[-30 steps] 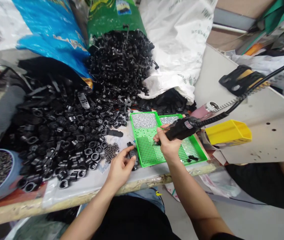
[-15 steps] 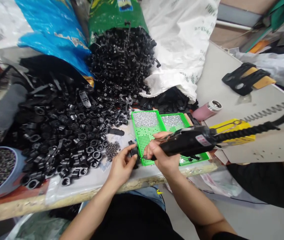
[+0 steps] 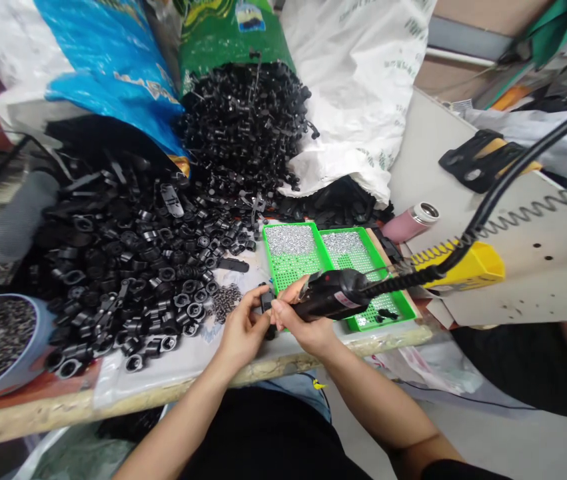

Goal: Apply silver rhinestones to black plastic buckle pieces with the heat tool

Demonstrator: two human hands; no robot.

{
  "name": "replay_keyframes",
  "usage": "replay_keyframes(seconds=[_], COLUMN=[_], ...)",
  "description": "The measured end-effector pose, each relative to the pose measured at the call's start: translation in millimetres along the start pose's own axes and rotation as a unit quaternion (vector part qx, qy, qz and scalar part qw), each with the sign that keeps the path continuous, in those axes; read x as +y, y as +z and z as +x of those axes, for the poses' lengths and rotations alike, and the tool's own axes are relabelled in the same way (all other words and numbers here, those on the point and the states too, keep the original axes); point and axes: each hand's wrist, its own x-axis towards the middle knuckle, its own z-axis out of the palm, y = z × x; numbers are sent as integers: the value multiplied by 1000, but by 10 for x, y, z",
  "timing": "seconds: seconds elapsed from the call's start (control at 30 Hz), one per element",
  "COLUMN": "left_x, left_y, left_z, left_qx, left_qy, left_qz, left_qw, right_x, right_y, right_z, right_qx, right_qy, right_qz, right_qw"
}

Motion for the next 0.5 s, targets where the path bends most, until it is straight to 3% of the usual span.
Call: replay_keyframes(seconds=[0.1, 0.27, 0.33, 0.5], left_x=[40, 99, 89, 42], left_y=[-35, -27, -2, 45], left_z=[-5, 18, 31, 47], left_qx=[-13, -18, -10, -1], left_qy=[14, -3, -16, -36], left_qz=[50, 94, 83, 17], left_qw=[999, 995, 996, 999], right_x=[-45, 14, 90, 254], right_y=[-106, -437, -547, -628], right_z=[89, 377, 463, 510], right_qx=[-9, 215, 268, 289], right_qy=[-14, -73, -67, -39], right_qz=[36, -15, -25, -14], right_qw=[999, 974, 961, 956])
